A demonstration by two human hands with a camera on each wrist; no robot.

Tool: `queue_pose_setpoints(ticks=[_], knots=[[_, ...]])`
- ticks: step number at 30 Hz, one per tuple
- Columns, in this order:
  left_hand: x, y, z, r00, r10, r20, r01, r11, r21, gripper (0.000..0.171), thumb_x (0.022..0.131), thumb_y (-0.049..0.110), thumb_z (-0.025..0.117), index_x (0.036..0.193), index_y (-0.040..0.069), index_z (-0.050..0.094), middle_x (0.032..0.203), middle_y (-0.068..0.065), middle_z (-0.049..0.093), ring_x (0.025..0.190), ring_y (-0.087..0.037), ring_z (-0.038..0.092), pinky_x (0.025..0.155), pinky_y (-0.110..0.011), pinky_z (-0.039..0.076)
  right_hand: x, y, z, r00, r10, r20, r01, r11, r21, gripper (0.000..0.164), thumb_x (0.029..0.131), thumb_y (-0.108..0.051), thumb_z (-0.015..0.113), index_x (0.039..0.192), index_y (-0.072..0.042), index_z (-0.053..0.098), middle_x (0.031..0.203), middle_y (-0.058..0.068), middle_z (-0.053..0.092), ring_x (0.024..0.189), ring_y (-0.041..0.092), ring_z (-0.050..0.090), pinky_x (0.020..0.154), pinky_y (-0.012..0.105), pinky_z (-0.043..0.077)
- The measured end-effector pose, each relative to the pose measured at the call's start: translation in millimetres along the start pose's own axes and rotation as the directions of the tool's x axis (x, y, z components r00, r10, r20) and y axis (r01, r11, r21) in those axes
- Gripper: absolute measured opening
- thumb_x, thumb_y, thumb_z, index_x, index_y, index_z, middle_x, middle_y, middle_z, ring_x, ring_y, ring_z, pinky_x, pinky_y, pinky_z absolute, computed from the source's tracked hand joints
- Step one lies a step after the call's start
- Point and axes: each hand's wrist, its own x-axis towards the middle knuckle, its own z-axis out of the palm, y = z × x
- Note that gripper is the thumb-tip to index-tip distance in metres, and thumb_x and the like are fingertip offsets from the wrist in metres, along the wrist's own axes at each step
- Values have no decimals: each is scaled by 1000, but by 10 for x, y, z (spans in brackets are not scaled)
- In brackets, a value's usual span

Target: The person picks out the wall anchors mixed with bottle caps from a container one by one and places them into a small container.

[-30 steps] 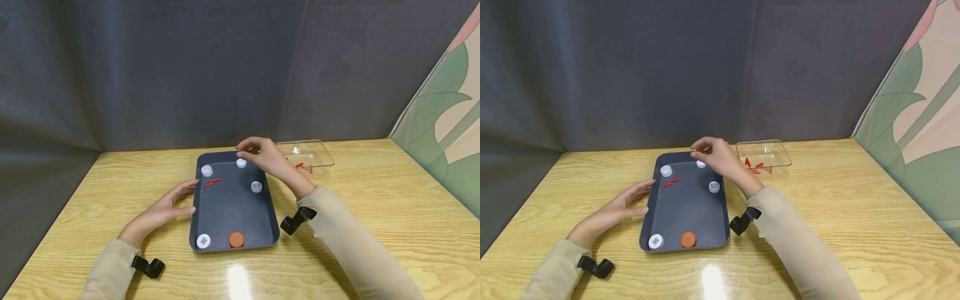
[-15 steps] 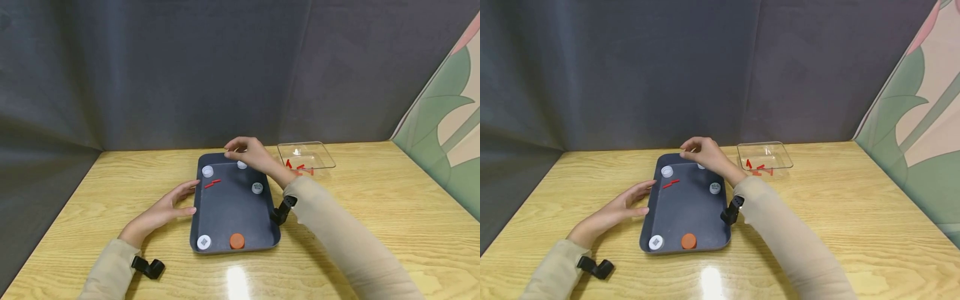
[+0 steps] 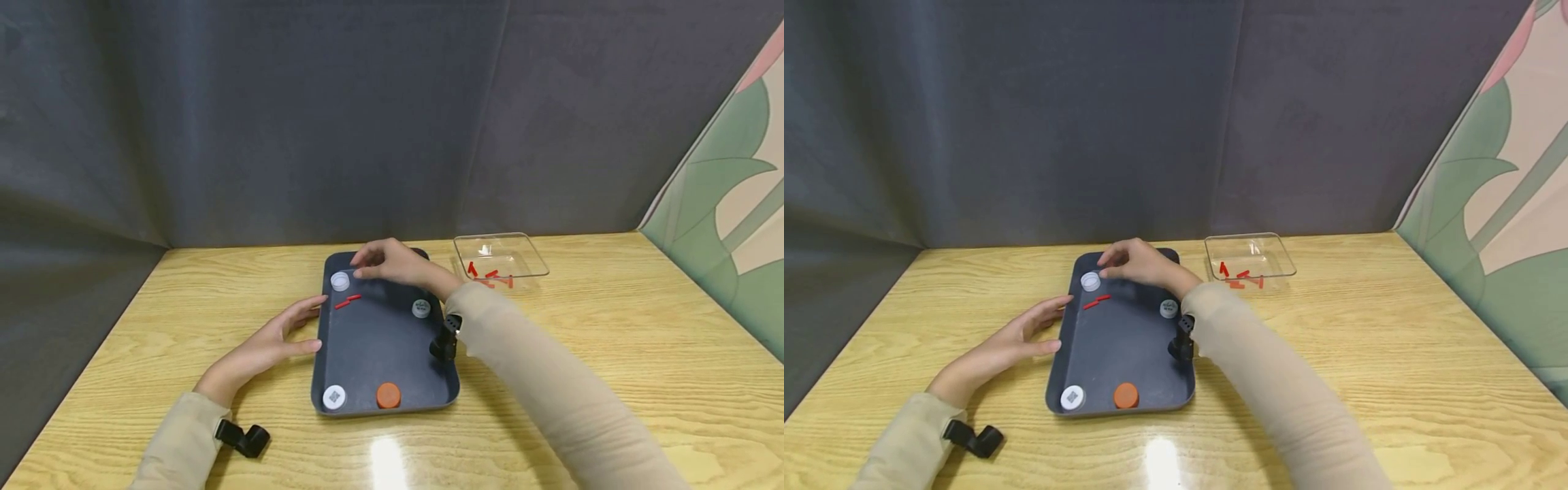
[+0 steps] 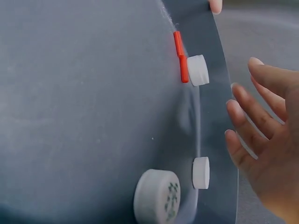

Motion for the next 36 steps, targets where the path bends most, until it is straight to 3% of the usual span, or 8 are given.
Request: queue_pose_setpoints(ticks=[13,20,36], knots=[[18,-19,2,1000,6,-2,-6,1000,4,73,93,21,71,155,15,32,157,-15,30,144,-39,25,115,-62,14,91,90,112,994,58,88,-55,998,-34,26,89,-12,75,112,-2,72,104,7,71,94,17,65,77,26,51],[17,-18,9,1000,1,-3,-1,1000,-4,73,93,21,71,155,16,32,157,-15,30,144,-39,24,115,-63,13,116,107,147,988,60,145,-51,997,-65,22,86,-8,77,107,-1,74,93,5,73,79,11,64,67,22,50],[19,-27,17,1000,4,-7,-4,1000,-15,74,92,22,72,155,16,32,157,-15,30,144,-39,25,115,-62,14,141,150,259,988,83,129,-56,979,-196,18,83,-12,81,100,-6,78,82,-2,69,73,8,58,64,19,45]])
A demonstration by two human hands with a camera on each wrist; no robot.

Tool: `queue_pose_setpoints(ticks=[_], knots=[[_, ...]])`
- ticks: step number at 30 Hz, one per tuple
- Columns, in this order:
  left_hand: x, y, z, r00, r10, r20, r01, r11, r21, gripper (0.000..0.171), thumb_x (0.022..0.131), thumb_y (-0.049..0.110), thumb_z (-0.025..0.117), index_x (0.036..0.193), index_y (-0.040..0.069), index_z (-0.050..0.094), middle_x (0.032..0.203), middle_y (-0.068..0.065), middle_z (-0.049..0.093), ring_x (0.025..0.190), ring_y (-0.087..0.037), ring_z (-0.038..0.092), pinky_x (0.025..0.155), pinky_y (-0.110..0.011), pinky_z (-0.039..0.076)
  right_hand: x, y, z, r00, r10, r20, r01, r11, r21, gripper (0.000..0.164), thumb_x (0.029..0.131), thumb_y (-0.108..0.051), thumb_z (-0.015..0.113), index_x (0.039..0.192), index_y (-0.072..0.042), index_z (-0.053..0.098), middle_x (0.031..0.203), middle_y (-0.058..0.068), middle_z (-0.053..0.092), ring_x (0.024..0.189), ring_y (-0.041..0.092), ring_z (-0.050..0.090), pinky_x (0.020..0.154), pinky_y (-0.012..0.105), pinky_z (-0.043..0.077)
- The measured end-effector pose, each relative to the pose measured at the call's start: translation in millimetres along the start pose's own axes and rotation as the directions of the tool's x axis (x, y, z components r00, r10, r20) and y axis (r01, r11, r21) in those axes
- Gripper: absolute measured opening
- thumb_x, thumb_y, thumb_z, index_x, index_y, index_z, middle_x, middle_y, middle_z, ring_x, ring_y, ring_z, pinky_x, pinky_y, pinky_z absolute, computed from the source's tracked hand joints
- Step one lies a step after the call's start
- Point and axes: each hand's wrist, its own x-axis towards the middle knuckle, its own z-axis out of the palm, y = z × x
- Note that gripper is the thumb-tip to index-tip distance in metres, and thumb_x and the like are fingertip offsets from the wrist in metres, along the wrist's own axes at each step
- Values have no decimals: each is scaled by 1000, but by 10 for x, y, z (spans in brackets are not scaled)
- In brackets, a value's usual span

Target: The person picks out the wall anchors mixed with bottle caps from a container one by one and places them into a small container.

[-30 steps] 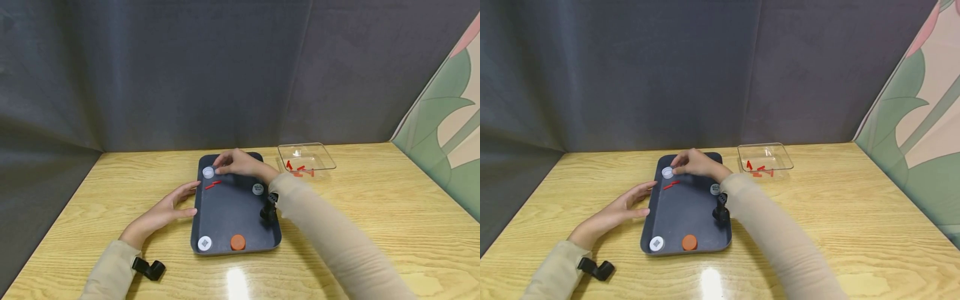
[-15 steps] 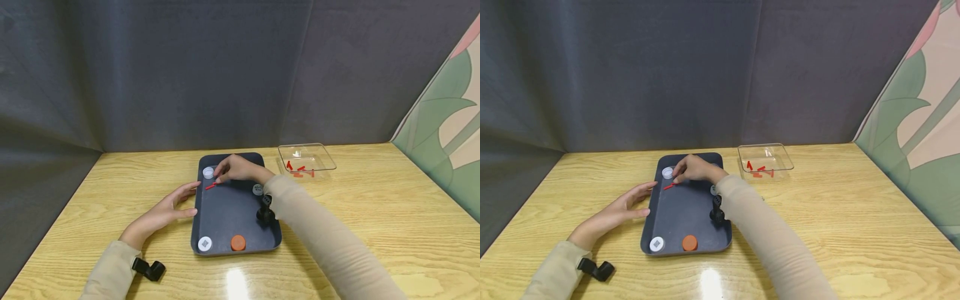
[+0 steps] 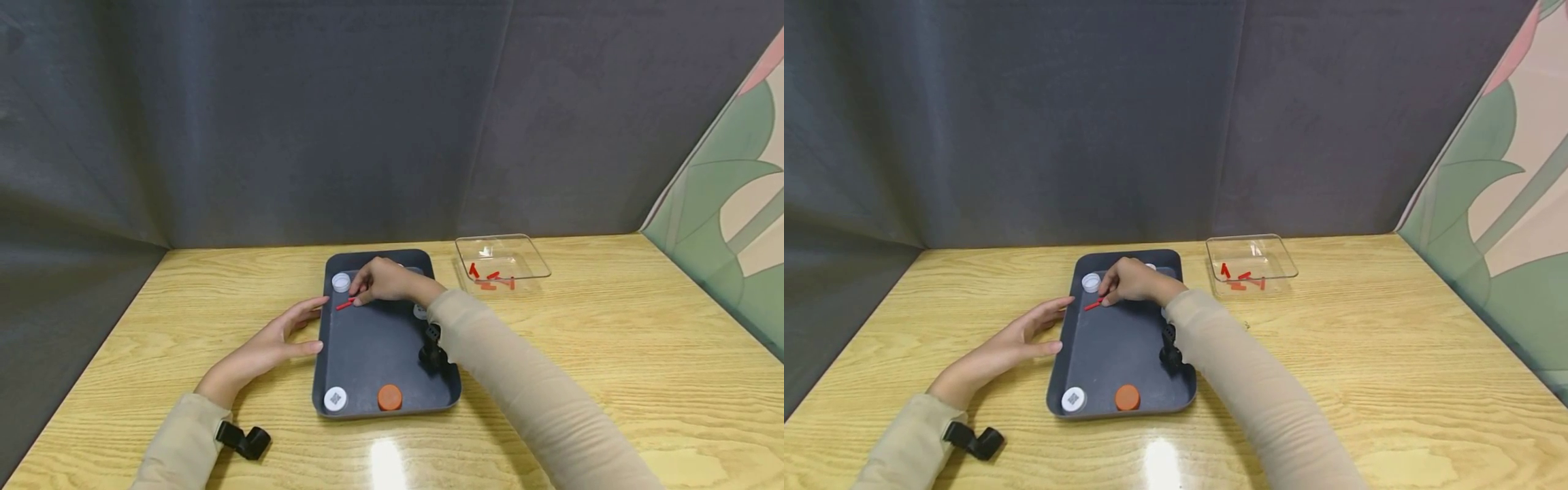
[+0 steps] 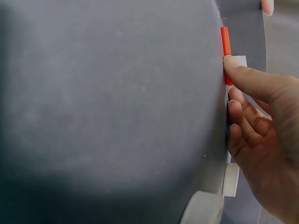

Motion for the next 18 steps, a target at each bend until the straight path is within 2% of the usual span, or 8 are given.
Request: queue_pose_setpoints(ticks=[18], knots=[[-14,21,13,1000,-9,-5,9,1000,5,74,93,22,71,155,17,32,158,-14,29,144,-38,24,115,-62,13,11,-23,39,1000,3,-14,-3,1000,-26,10,87,-15,79,93,-7,78,73,-4,64,64,6,51,59,19,40]])
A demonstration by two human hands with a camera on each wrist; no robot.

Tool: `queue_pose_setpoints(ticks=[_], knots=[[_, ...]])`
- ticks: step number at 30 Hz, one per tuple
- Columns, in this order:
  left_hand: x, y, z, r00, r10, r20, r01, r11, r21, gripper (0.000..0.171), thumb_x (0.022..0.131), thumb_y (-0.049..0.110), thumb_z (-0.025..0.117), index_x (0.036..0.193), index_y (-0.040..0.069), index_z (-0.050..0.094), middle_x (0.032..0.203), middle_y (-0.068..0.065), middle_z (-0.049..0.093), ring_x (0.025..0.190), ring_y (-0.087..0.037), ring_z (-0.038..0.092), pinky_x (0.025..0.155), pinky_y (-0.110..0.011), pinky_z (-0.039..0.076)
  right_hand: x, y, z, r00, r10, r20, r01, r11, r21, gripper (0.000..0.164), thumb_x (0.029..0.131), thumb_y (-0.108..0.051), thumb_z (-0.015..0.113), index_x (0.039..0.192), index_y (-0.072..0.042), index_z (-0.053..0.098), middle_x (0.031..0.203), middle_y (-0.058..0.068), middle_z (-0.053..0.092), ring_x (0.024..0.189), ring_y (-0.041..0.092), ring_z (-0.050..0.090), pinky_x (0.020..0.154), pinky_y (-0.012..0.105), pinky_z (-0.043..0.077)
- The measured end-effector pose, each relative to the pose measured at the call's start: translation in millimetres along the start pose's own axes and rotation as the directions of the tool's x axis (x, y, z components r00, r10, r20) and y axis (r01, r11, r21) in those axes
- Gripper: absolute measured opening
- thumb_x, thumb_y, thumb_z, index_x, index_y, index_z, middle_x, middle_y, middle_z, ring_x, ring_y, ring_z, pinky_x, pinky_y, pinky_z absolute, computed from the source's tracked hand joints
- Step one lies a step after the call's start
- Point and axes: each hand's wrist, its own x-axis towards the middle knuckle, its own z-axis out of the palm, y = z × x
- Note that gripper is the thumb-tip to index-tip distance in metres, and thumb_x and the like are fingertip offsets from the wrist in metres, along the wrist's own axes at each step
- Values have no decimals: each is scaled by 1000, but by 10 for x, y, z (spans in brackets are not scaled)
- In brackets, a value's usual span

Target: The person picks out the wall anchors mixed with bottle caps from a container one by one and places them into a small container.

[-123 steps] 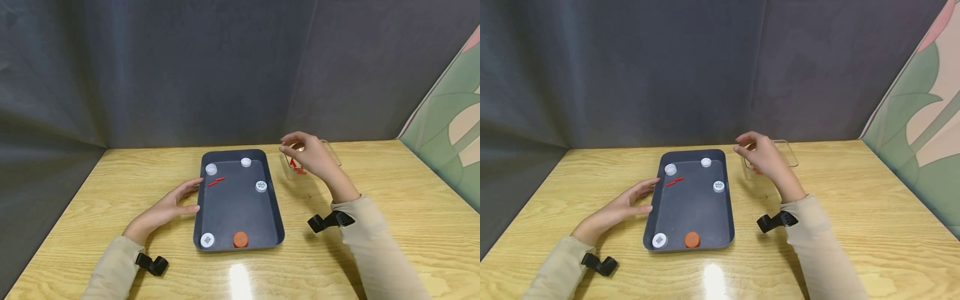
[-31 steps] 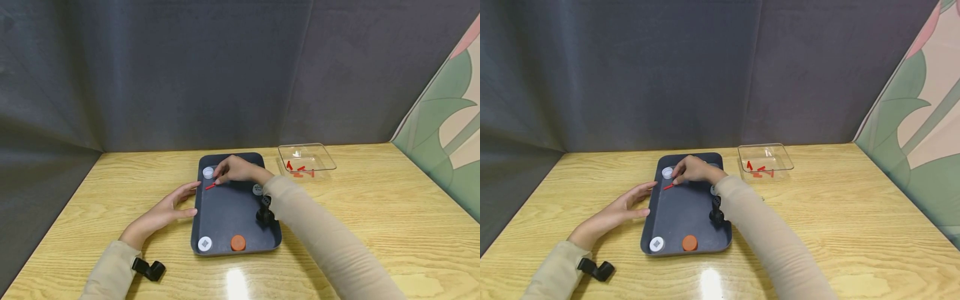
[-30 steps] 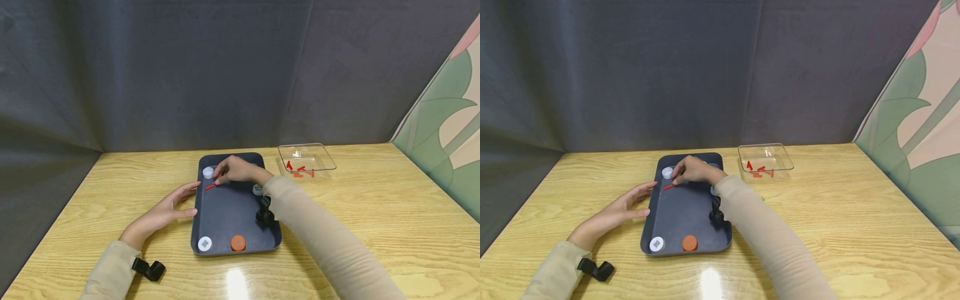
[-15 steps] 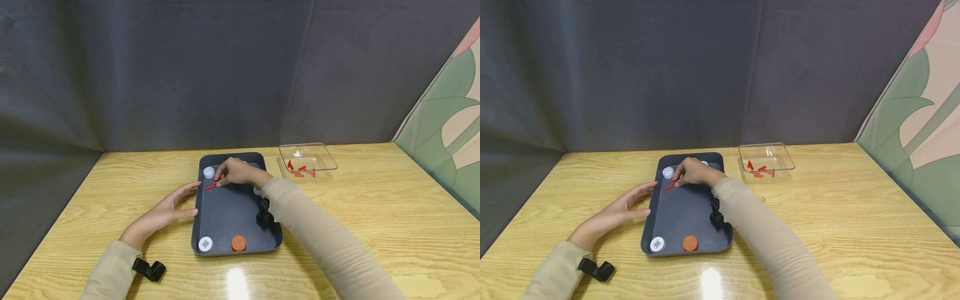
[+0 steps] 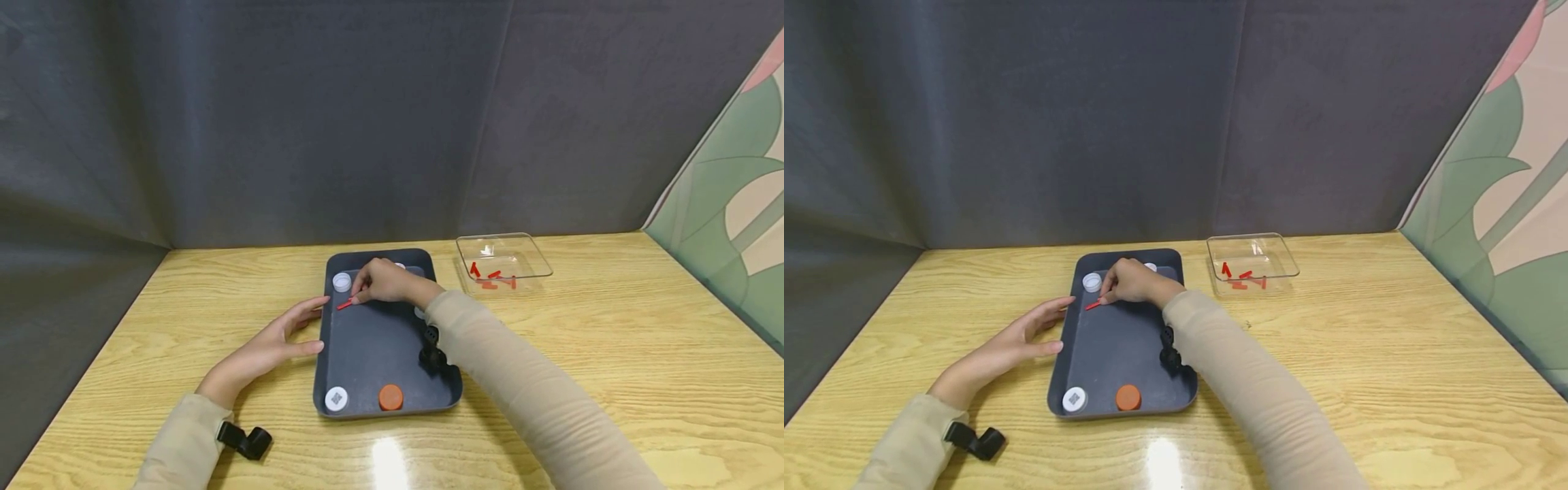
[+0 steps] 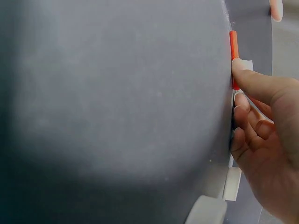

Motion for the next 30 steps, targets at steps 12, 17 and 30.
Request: queue_pose_setpoints(ticks=[12,17,30], knots=[[10,-10,5,1000,10,0,-10,1000,-11,73,92,20,72,155,16,33,158,-14,29,144,-38,25,115,-61,14,-50,-59,-110,998,17,52,-17,1000,-9,10,91,-17,74,95,-8,77,80,-3,68,69,9,54,64,21,44],[4,-8,0,1000,10,1,-10,1000,-7,74,92,21,72,155,17,33,157,-15,30,144,-38,25,115,-62,14,-90,-99,-182,997,14,72,-14,1000,-7,11,93,-16,71,97,-7,76,84,0,69,70,10,56,64,23,46],[-1,-6,-14,1000,15,4,-14,1000,-4,73,93,21,72,155,16,33,157,-15,31,143,-39,26,115,-62,14,-227,-176,-348,997,-69,22,69,998,0,9,93,-17,71,95,-8,74,87,0,68,75,11,57,68,25,48]])
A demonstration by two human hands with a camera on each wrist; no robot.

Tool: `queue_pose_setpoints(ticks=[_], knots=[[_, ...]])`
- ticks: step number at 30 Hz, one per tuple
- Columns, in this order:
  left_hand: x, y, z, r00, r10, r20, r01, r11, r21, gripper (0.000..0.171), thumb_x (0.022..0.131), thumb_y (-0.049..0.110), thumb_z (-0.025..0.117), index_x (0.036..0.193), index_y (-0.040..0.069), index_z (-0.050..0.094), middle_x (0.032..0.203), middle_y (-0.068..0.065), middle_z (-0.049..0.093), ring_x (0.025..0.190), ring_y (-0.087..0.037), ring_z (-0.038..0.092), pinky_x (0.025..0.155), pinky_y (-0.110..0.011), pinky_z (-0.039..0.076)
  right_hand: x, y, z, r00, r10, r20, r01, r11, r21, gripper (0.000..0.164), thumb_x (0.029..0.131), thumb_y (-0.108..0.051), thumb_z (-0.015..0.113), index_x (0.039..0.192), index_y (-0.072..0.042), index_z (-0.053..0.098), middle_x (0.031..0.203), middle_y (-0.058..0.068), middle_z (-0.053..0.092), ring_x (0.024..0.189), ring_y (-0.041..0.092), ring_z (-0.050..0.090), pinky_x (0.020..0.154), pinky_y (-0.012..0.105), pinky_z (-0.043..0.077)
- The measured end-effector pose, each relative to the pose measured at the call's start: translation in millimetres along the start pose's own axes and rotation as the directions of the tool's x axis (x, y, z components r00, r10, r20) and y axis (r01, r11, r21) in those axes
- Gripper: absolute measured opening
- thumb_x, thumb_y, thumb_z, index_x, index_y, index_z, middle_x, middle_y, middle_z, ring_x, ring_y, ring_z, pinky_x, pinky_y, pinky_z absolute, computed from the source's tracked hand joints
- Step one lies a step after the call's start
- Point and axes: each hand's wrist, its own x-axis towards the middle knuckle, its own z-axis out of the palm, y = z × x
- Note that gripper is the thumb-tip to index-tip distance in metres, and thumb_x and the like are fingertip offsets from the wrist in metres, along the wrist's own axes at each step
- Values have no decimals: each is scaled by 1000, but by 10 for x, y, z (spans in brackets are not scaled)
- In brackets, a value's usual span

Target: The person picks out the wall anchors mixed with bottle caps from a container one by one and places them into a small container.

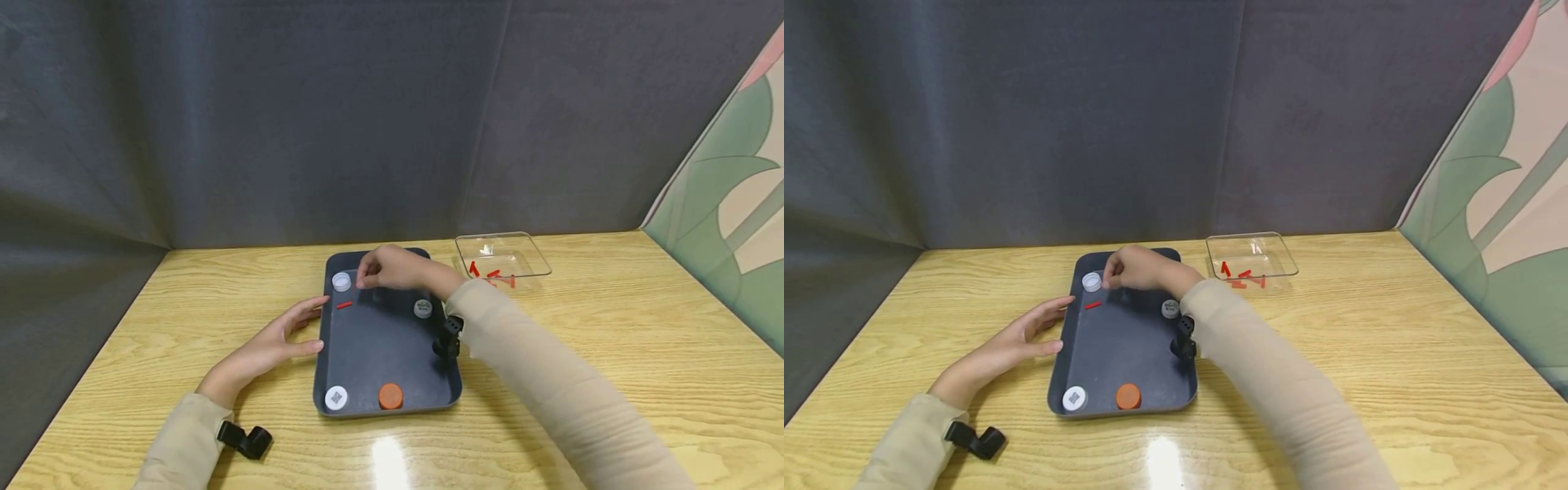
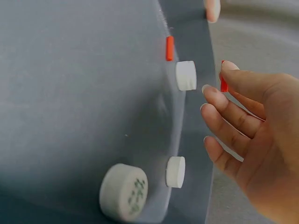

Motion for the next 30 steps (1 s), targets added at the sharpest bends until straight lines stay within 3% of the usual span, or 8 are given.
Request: queue_pose_setpoints(ticks=[6,15,23,30], knots=[[0,0,1,1000,-4,-2,4,1000,1,74,92,22,72,155,16,33,157,-15,31,143,-39,26,115,-62,14,-109,-21,-72,999,-37,-26,37,999,-5,13,95,-18,70,97,-6,73,90,4,70,76,12,59,70,27,49],[-1,-5,6,1000,-8,-7,8,1000,0,75,92,21,73,155,16,33,157,-15,31,143,-38,27,115,-61,14,-337,-9,-144,993,-83,-78,81,996,-30,10,95,-17,69,94,-7,72,88,0,69,78,12,60,72,30,49],[-11,0,9,1000,-11,-14,11,1000,4,75,91,21,73,155,17,33,157,-15,31,144,-38,26,115,-61,14,-541,93,-260,988,-62,-145,62,998,-5,10,95,-16,68,98,-8,73,93,7,72,75,20,61,66,32,48],[-1,-6,6,1000,-6,-9,6,1000,8,75,92,21,73,155,16,33,157,-15,30,143,-39,26,115,-61,16,-724,213,-373,984,-33,-174,30,999,-18,9,96,-16,68,99,-9,73,88,-3,71,78,27,64,65,34,50]])
